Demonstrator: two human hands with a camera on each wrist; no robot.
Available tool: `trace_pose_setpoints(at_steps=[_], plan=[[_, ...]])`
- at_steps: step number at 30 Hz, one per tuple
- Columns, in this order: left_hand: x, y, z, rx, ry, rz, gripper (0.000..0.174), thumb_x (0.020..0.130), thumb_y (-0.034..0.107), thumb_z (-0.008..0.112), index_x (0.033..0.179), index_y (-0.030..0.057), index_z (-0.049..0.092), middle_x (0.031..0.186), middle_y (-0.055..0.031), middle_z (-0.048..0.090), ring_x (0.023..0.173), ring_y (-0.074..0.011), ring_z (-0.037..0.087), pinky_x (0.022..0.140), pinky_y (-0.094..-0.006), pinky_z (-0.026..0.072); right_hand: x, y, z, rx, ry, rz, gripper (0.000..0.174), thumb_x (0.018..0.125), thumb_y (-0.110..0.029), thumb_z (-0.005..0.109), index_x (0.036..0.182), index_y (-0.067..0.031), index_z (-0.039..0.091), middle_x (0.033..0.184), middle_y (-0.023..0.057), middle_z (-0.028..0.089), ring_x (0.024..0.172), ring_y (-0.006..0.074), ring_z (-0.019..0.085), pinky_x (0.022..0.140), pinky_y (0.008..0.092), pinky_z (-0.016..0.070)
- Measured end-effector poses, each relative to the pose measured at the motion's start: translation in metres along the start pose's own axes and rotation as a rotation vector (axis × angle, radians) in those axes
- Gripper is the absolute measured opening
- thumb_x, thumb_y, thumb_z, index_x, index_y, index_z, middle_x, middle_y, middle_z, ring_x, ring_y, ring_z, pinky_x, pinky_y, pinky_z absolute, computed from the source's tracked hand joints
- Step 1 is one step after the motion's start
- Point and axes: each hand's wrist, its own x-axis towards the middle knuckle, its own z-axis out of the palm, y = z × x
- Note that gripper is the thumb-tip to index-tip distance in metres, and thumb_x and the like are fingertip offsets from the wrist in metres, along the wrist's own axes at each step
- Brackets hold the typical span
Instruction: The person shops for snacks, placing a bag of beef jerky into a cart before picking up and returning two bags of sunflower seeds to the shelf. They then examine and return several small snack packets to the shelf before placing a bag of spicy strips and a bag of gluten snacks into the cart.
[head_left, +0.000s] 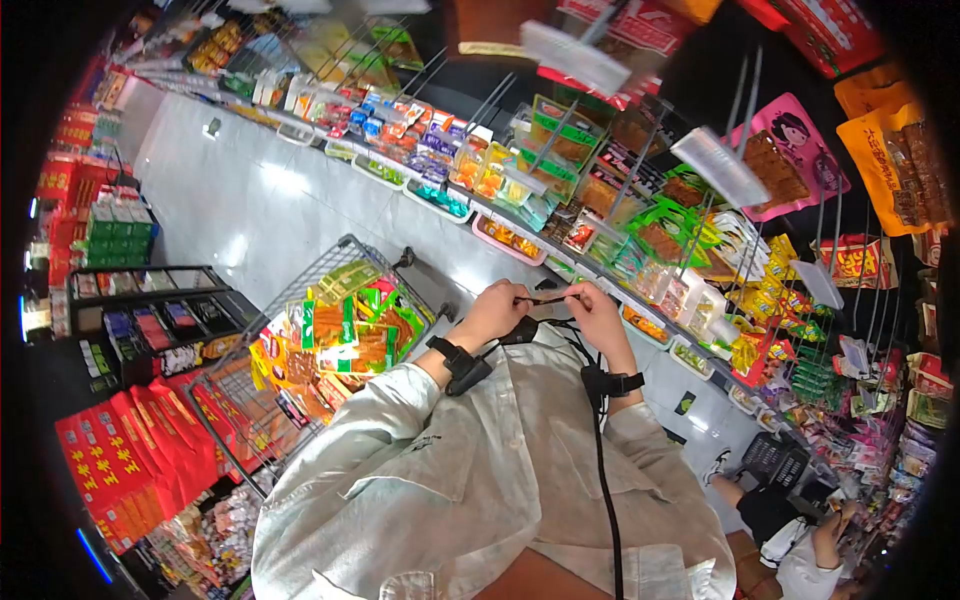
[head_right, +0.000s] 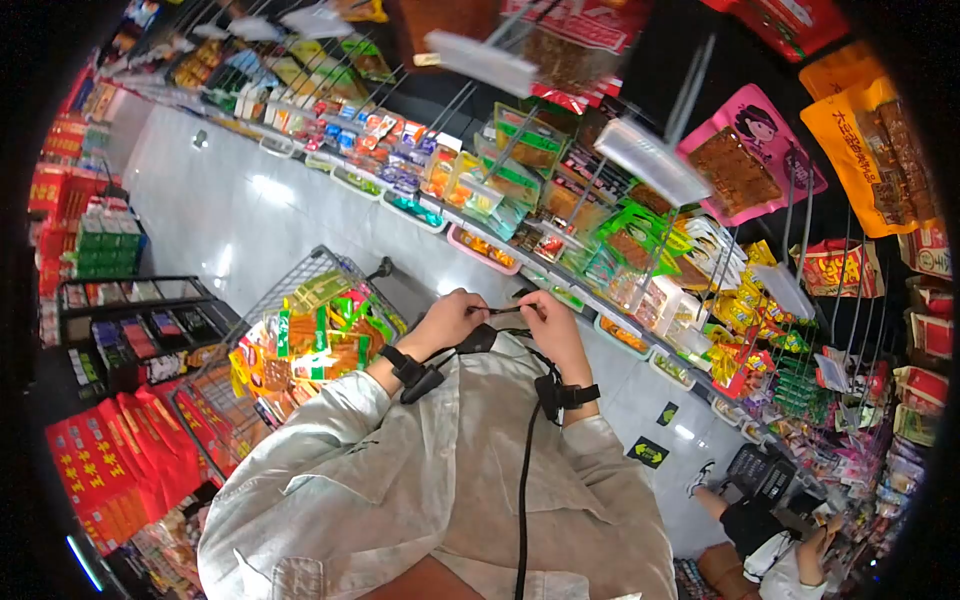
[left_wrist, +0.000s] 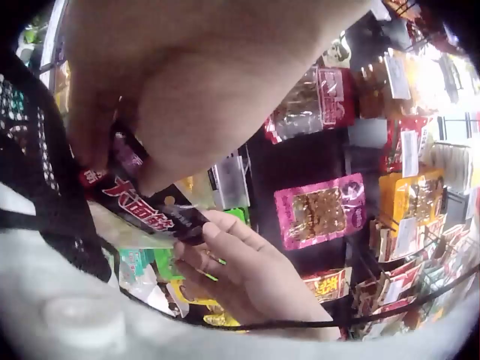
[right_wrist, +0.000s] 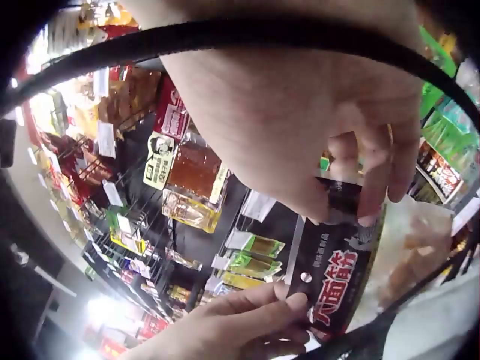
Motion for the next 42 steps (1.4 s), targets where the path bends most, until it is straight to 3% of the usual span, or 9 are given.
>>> trace_pose_setpoints(at_steps=[8, 10, 13, 17, 22, 25, 29, 35, 42], plan=[[-0.086, -0.026, 0.021, -0.167, 0.142, 0.232, 0.012, 0.088, 0.015, 0.072, 0.095, 0.0048, 0.072, 0.095, -0.0178, 0.066, 0.095, -0.0375, 0.065, 0.084, -0.0454, 0.0533, -0.091, -0.018, 0.043, -0.044, 0.02, 0.09, 0.014, 0.097, -0.006, 0.069, 0.111, -0.0058, 0.067, 0.083, -0.0027, 0.065, 0.074, 0.0052, 0.057, 0.068, 0.0232, 0.047], [-0.102, -0.022, 0.029, -0.155, 0.148, 0.22, 0.011, 0.089, 0.015, 0.071, 0.094, 0.005, 0.072, 0.096, -0.0178, 0.066, 0.099, -0.0368, 0.064, 0.086, -0.0448, 0.0531, -0.108, -0.017, 0.043, -0.069, 0.02, 0.109, 0.014, 0.097, -0.005, 0.068, 0.111, -0.0059, 0.068, 0.08, -0.0054, 0.062, 0.072, 0.0031, 0.054, 0.066, 0.0213, 0.0443], [-0.116, -0.022, 0.038, -0.143, 0.185, 0.225, 0.011, 0.089, 0.015, 0.072, 0.095, 0.006, 0.072, 0.099, -0.0169, 0.066, 0.103, -0.0351, 0.063, 0.088, -0.0433, 0.0529, -0.118, -0.019, 0.038, -0.166, -0.001, 0.121, 0.011, 0.096, -0.006, 0.069, 0.107, -0.0058, 0.072, 0.08, -0.002, 0.067, 0.075, 0.0048, 0.058, 0.07, 0.0237, 0.0478], [-0.134, -0.034, 0.047, -0.148, 0.249, 0.174, 0.012, 0.09, 0.017, 0.072, 0.097, 0.0076, 0.074, 0.1, -0.0156, 0.066, 0.1, -0.0335, 0.064, 0.086, -0.042, 0.0532, -0.129, -0.029, 0.053, -0.192, 0.037, 0.008, 0.007, 0.098, -0.006, 0.068, 0.104, -0.005, 0.071, 0.075, -0.0088, 0.056, 0.069, 0.0026, 0.049, 0.065, 0.0218, 0.0416], [-0.163, -0.031, 0.048, -0.126, 0.276, 0.101, 0.015, 0.092, 0.019, 0.07, 0.099, 0.0076, 0.075, 0.099, -0.0162, 0.068, 0.087, -0.0331, 0.067, 0.078, -0.0404, 0.0535, -0.139, -0.014, 0.056, -0.159, -0.047, -0.141, 0.011, 0.097, -0.006, 0.068, 0.108, -0.0033, 0.071, 0.08, -0.0063, 0.061, 0.072, 0.0024, 0.051, 0.066, 0.0214, 0.0435], [-0.19, -0.024, 0.06, -0.116, 0.184, 0.029, 0.015, 0.092, 0.019, 0.07, 0.098, 0.0063, 0.075, 0.095, -0.0184, 0.069, 0.088, -0.0348, 0.067, 0.078, -0.0415, 0.0529, -0.156, -0.006, 0.052, -0.111, -0.126, -0.059, 0.014, 0.095, -0.005, 0.068, 0.109, -0.0034, 0.072, 0.099, 0.0082, 0.073, 0.09, 0.0152, 0.071, 0.084, 0.0297, 0.0556], [-0.244, -0.035, 0.111, -0.114, 0.239, -0.011, 0.015, 0.091, 0.018, 0.07, 0.098, 0.0061, 0.075, 0.088, -0.0161, 0.071, 0.084, -0.0352, 0.067, 0.077, -0.0441, 0.0527, -0.179, 0.04, 0.063, -0.04, -0.241, -0.067, 0.012, 0.096, -0.003, 0.066, 0.107, -0.0023, 0.072, 0.102, 0.0075, 0.071, 0.091, 0.0129, 0.069, 0.082, 0.0284, 0.0553], [-0.277, -0.033, 0.099, -0.112, 0.156, -0.164, 0.015, 0.091, 0.02, 0.071, 0.101, 0.0105, 0.076, 0.093, -0.0159, 0.069, 0.092, -0.0345, 0.068, 0.082, -0.0425, 0.0533, -0.213, 0.047, 0.093, 0.141, -0.234, -0.001, 0.012, 0.096, -0.003, 0.066, 0.107, -0.0013, 0.071, 0.101, 0.0085, 0.069, 0.091, 0.0152, 0.071, 0.08, 0.0282, 0.0551], [-0.285, -0.05, 0.088, -0.126, 0.246, -0.073, 0.016, 0.091, 0.021, 0.069, 0.1, 0.0094, 0.075, 0.094, -0.0158, 0.069, 0.09, -0.0362, 0.068, 0.08, -0.0439, 0.0541, -0.204, 0.009, 0.107, -0.096, -0.204, -0.131, 0.012, 0.096, -0.004, 0.067, 0.107, -0.0031, 0.072, 0.106, 0.011, 0.069, 0.097, 0.021, 0.072, 0.085, 0.0315, 0.0557]])
